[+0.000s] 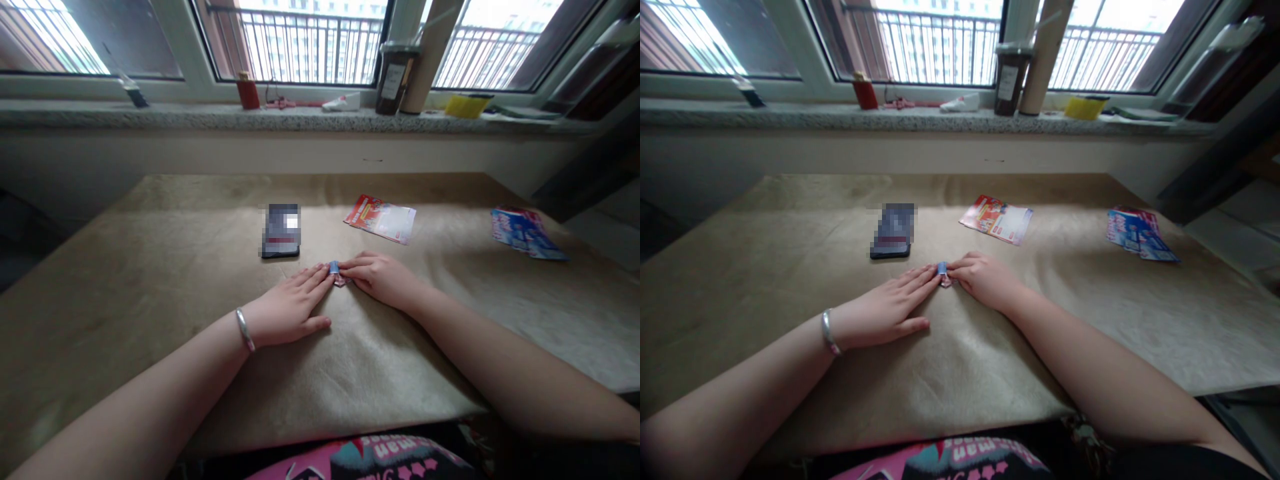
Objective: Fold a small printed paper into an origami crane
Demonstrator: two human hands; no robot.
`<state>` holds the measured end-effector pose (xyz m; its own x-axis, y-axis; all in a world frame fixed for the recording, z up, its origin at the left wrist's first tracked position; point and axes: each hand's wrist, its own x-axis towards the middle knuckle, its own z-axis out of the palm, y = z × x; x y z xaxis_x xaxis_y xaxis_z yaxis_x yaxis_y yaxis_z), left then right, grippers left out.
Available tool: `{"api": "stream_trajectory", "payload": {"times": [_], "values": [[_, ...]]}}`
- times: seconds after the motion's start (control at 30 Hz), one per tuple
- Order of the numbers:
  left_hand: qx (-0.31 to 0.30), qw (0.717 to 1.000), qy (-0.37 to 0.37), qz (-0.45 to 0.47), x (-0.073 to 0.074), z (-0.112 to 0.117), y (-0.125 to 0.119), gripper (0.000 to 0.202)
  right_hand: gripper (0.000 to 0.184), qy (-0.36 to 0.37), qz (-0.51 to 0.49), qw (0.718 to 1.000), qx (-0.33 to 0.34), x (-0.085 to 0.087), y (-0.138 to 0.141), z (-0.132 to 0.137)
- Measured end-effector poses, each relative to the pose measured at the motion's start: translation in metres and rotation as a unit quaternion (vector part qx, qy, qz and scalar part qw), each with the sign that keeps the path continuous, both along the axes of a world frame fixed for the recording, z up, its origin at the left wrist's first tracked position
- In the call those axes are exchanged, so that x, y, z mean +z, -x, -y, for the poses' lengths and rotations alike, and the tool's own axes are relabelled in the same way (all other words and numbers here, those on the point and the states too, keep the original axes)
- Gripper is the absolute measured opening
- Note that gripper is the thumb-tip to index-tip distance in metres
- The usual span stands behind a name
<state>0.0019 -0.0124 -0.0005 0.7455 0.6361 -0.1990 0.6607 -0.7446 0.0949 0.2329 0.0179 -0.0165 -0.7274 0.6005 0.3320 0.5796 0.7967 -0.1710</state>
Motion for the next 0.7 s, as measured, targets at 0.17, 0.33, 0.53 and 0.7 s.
{"api": "stream_trajectory", "payload": {"times": [0.17,0.33,0.53,0.7], "values": [[-0.018,1.000,0.017,-0.008,0.007,-0.003,0.006,0.072,0.028,0.022,0.014,1.000,-0.003,0.003,-0.011,0.000],[-0.018,1.000,0.002,0.007,0.007,-0.003,0.007,0.070,0.025,0.020,0.042,0.999,-0.028,0.009,-0.021,0.000],[0.006,1.000,0.023,-0.011,0.010,-0.002,0.004,0.071,0.024,0.010,0.074,0.996,-0.042,0.013,-0.025,-0.001],[0.003,1.000,-0.016,0.015,0.009,-0.002,0.002,0.067,0.022,0.016,0.100,0.992,-0.073,0.018,-0.030,0.000]]}}
